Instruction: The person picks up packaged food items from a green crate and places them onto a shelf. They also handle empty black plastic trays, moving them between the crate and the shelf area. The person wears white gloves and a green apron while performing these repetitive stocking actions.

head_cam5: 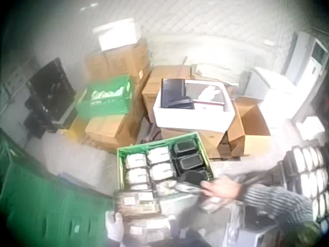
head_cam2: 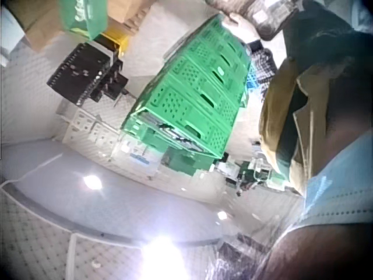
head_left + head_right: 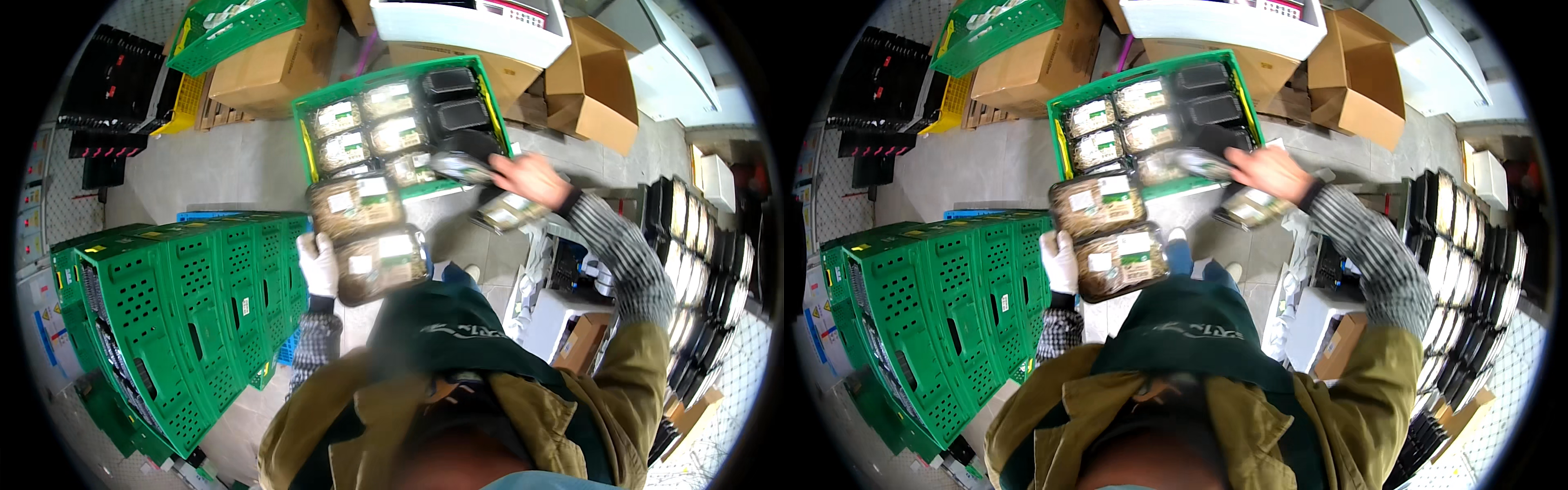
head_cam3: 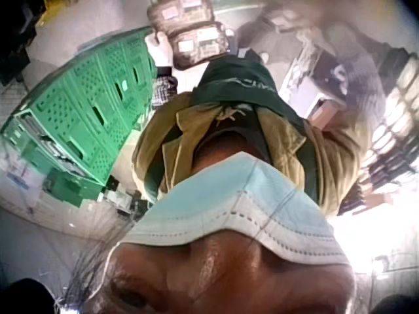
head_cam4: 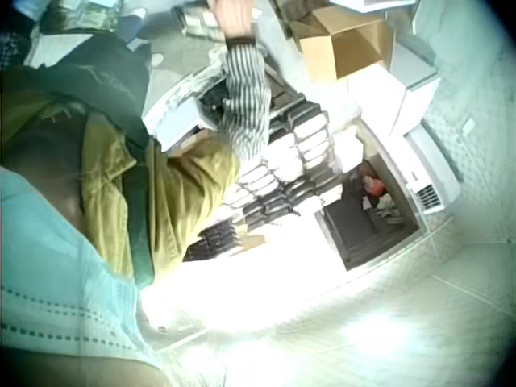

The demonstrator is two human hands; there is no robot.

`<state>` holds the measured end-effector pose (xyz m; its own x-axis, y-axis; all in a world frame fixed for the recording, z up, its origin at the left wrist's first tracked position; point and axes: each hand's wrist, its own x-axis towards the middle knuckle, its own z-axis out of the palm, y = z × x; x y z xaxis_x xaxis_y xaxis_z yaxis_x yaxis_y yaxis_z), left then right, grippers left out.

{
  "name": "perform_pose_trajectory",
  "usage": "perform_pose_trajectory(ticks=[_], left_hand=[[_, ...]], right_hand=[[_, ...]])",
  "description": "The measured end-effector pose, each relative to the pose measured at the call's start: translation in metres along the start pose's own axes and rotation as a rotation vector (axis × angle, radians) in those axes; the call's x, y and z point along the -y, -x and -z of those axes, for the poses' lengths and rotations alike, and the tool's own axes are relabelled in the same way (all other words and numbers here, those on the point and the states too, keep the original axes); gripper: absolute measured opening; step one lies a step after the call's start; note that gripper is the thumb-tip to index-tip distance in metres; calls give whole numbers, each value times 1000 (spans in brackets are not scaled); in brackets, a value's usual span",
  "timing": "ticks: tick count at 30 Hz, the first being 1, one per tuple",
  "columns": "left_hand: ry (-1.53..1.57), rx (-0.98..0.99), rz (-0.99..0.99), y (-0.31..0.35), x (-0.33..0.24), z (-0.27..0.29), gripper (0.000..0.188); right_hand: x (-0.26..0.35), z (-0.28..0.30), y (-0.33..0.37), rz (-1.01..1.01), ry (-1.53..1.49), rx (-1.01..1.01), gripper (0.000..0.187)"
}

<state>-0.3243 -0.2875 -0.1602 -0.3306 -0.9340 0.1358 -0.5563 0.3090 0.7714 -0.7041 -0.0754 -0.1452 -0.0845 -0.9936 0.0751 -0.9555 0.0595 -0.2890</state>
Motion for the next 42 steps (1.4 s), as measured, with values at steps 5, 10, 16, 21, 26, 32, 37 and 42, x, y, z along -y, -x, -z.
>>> perform_pose_trajectory(ticks=[5,10,16,21,26,32,37,42], left_hand=[[117,-136,97,37,91,31,12],[173,-90,152,-29,80,65,9],[-159,186,220,-23,78,3,37],[280,432,198,-41,65,-48,12],[471,421,370,-17,99,-62,17],[546,315,228,-76,69,-49,18],[558,357,205,-97,56,-63,16],[472,393,176,-110,41,-78,12]], right_hand=[[3,-73,-136,532,218,-156,11],[-53,-81,-226,381,494,-280,13],[66,-84,-210,67,-794,372,79],[56,-111,-212,6,-1081,774,93],[47,-137,-164,49,-539,212,76],[51,-160,-177,157,-398,10,71],[75,-183,-276,-50,-90,-265,83],[60,-202,-345,-333,82,-84,88]])
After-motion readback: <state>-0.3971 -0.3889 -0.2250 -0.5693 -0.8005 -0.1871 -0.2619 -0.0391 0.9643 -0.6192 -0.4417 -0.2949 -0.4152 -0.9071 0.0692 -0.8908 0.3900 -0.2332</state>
